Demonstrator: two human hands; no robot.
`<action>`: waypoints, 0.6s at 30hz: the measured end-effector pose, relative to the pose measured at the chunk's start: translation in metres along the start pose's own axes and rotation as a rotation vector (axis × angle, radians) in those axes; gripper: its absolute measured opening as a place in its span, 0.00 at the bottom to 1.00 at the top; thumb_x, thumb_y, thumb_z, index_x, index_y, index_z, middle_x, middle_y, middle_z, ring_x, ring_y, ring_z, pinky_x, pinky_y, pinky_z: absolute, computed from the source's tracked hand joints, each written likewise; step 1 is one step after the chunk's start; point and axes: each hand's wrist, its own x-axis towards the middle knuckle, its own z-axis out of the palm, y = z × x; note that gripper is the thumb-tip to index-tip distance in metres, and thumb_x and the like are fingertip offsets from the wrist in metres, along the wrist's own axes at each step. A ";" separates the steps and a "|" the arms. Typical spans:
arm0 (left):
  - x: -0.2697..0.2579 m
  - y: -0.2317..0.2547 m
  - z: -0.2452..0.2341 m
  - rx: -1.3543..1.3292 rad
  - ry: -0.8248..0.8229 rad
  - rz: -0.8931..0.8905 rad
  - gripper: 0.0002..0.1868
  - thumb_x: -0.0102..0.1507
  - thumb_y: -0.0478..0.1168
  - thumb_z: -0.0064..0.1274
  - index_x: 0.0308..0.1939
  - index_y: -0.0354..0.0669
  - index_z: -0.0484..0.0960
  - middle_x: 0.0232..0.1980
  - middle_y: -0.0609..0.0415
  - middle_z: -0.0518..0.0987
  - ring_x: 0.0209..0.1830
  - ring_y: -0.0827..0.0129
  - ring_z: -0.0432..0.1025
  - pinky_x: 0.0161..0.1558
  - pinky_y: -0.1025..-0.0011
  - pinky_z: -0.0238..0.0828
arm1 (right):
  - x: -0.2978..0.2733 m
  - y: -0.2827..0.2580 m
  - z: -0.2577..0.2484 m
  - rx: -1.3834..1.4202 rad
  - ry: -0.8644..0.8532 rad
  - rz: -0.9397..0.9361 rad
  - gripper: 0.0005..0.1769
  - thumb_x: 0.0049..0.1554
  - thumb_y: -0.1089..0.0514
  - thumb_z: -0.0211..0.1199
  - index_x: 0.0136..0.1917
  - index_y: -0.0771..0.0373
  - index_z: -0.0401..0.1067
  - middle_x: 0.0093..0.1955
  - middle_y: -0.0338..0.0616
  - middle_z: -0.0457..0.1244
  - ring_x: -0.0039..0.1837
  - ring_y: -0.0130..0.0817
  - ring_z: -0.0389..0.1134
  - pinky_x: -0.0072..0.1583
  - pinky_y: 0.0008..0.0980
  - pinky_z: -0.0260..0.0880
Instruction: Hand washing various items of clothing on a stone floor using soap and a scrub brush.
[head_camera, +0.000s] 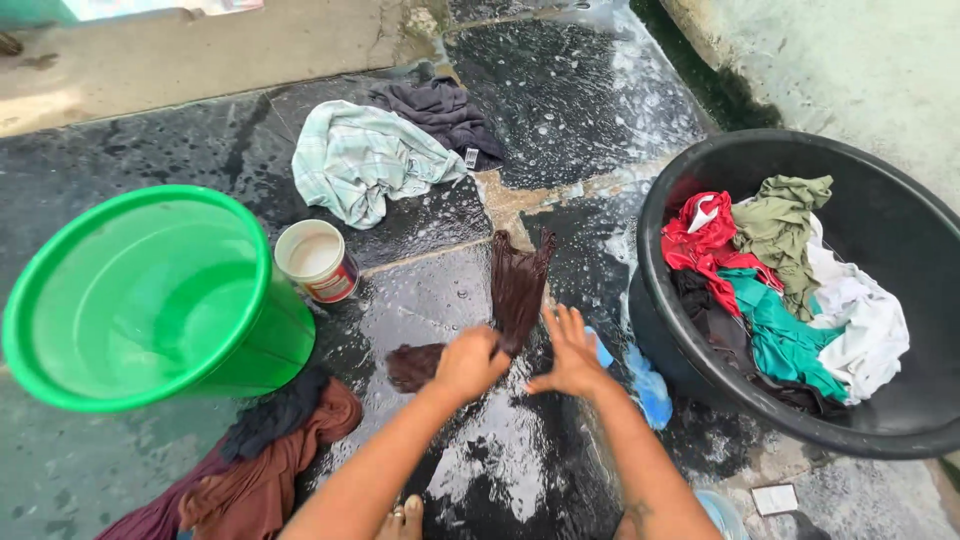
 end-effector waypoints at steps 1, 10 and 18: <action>0.007 0.014 -0.018 0.005 0.001 0.000 0.16 0.57 0.44 0.54 0.42 0.36 0.84 0.46 0.38 0.81 0.50 0.43 0.75 0.53 0.51 0.71 | 0.007 -0.011 0.008 0.003 0.002 -0.004 0.85 0.28 0.40 0.87 0.83 0.49 0.32 0.86 0.52 0.31 0.86 0.49 0.24 0.78 0.62 0.33; 0.010 0.060 -0.106 -0.544 0.166 -0.051 0.17 0.58 0.41 0.53 0.48 0.38 0.85 0.55 0.52 0.76 0.56 0.59 0.65 0.57 0.67 0.62 | 0.038 -0.075 0.008 0.651 0.652 -0.255 0.34 0.38 0.51 0.79 0.59 0.55 0.74 0.58 0.43 0.68 0.61 0.38 0.69 0.65 0.40 0.67; -0.058 -0.073 -0.106 -1.272 0.463 -0.803 0.31 0.60 0.65 0.51 0.57 0.49 0.78 0.60 0.55 0.78 0.64 0.64 0.65 0.60 0.52 0.57 | 0.066 -0.085 0.009 1.063 0.056 -0.182 0.10 0.42 0.65 0.66 0.40 0.64 0.72 0.36 0.37 0.66 0.40 0.28 0.66 0.44 0.29 0.66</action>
